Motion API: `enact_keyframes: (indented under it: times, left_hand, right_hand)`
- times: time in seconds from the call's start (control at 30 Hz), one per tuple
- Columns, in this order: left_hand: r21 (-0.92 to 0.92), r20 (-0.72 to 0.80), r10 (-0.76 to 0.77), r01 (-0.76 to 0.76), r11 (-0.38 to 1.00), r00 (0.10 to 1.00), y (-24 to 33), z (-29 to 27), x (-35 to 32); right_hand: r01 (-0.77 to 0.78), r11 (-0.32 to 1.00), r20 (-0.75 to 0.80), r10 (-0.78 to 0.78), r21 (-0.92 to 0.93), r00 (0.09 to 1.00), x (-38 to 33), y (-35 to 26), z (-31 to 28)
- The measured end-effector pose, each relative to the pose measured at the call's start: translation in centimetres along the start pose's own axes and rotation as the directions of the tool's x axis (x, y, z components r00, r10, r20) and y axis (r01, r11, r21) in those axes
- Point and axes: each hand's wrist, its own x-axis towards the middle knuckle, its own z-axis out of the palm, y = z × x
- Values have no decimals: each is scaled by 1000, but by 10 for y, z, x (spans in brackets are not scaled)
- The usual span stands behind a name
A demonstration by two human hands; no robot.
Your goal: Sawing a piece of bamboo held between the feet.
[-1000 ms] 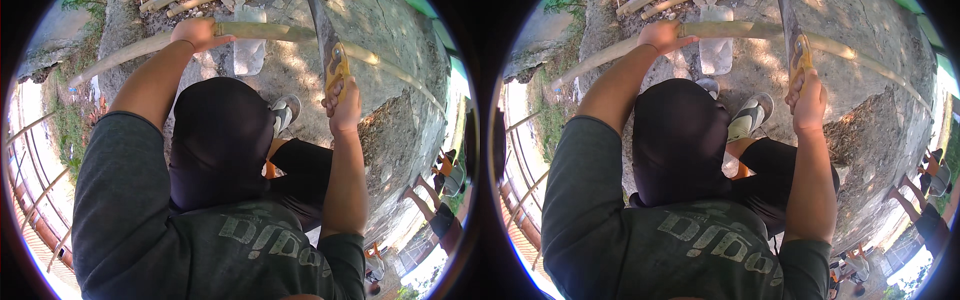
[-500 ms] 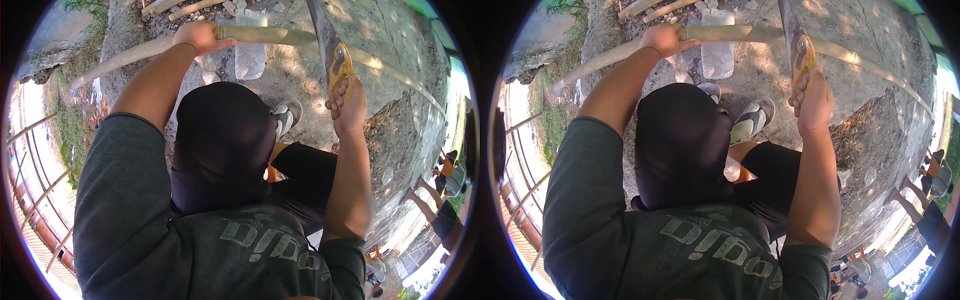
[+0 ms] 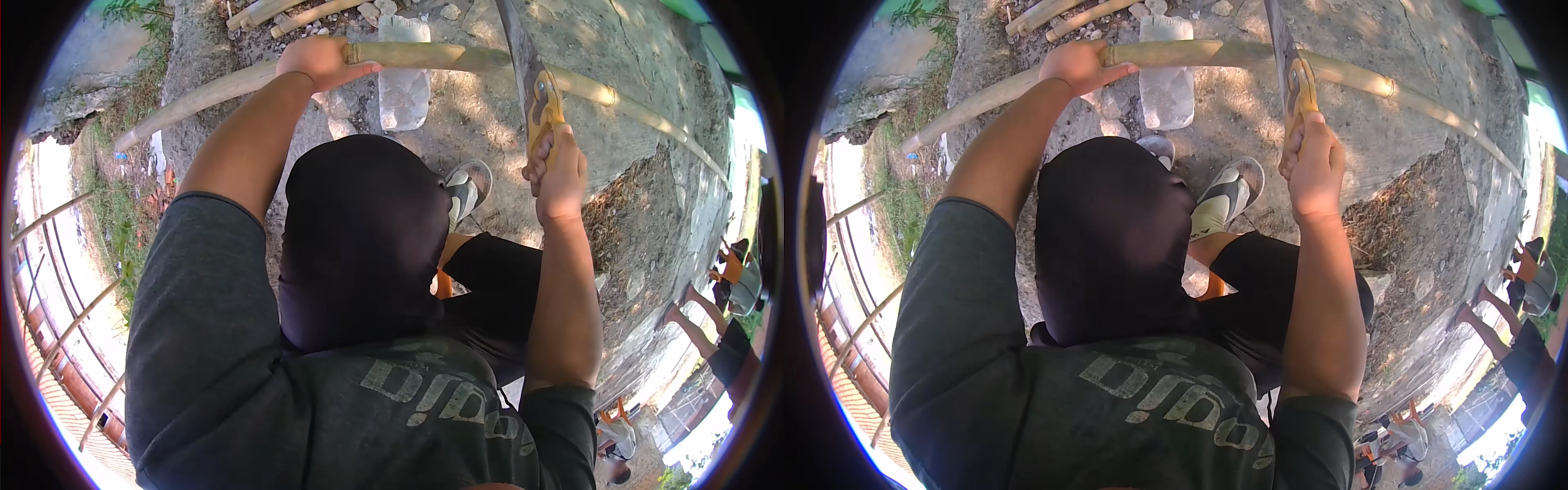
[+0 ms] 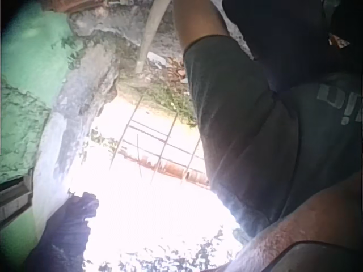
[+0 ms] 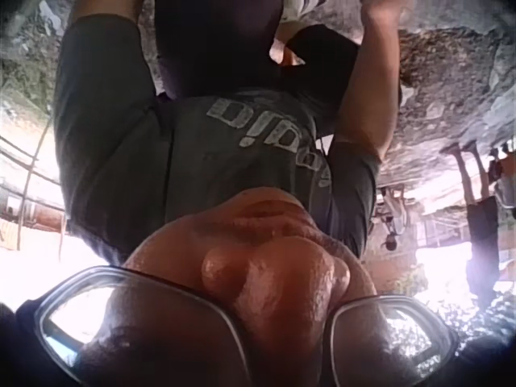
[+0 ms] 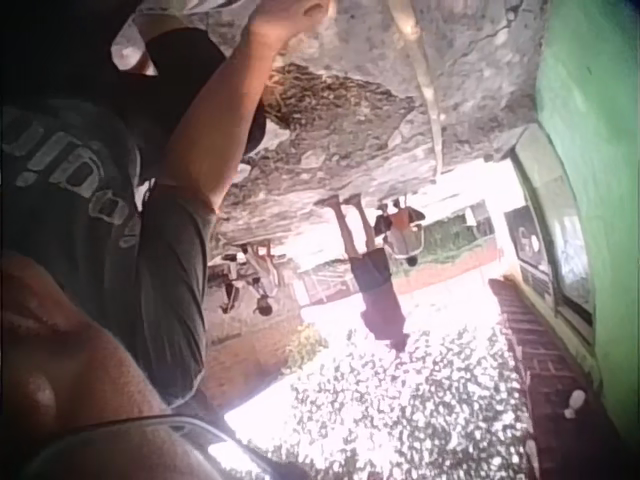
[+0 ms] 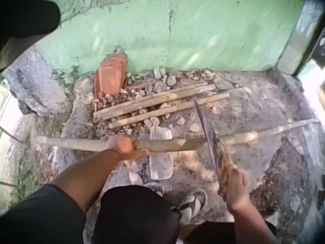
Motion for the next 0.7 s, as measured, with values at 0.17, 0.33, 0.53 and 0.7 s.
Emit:
enact_keyframes:
  times: [0.17, 0.33, 0.53, 0.7]
  left_hand:
    - [21, 18, -22, 22, 1000, 1000, -20, -3, -6]
    - [27, 54, -71, 70, 997, 996, -17, -7, -16]
    - [-3, -9, 8, -8, 1000, 1000, 0, -3, 5]
    - [21, 45, -34, 33, 999, 998, -22, -5, -8]
  right_hand:
    - [27, 998, 69, -31, 65, 997, -77, 24, -23]
    - [-5, 954, -25, 13, 300, 1000, -158, 29, -45]
    - [70, 997, -22, -71, -45, 997, 2, 5, 8]
    - [-25, 999, 37, 24, 23, 999, -74, 15, -17]
